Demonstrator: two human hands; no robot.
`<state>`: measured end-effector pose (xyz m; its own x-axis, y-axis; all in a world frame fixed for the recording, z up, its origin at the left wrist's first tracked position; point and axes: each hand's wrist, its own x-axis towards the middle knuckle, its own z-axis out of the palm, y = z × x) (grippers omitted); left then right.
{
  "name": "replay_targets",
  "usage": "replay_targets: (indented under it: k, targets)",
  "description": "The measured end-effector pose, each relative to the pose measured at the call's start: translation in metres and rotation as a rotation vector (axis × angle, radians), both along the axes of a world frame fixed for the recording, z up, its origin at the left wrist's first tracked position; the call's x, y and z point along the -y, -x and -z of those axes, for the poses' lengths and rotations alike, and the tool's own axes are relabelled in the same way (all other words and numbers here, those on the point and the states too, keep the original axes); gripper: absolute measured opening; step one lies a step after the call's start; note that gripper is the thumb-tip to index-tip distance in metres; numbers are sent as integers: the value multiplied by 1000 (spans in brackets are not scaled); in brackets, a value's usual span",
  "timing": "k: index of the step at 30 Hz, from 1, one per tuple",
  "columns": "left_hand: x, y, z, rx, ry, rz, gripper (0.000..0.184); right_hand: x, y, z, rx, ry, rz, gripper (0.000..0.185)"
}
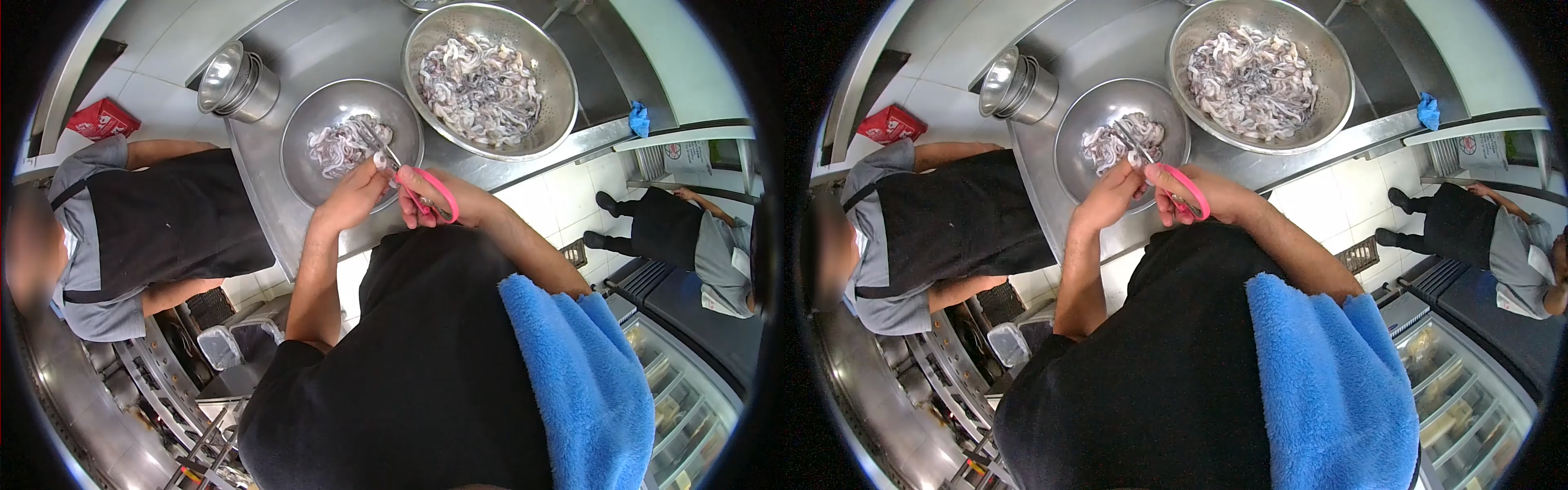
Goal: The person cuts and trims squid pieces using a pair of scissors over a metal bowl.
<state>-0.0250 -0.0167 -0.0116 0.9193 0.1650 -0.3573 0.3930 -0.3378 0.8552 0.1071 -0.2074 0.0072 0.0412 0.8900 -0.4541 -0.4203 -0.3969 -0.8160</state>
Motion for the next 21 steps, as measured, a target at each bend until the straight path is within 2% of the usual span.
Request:
replay_targets:
  k: [8, 11, 14, 17, 21]
  targets:
    - [-7, -5, -7, 82, -168, -66, 29, 0, -6, -6, 100, 39, 46, 69]
    - [-15, -6, 3, -18, -316, -85, 29, 1, -13, -12, 57, 35, 93, 69]
    - [-27, -3, 22, 81, -504, -128, 24, 8, -18, -16, 84, 7, 154, 67]
    - [-40, -9, 14, 123, -576, -168, 23, 27, -23, -28, 165, 30, 248, 68]
    - [-61, -14, 24, 133, -461, -266, 34, 67, -30, -33, 207, 118, 455, 69]
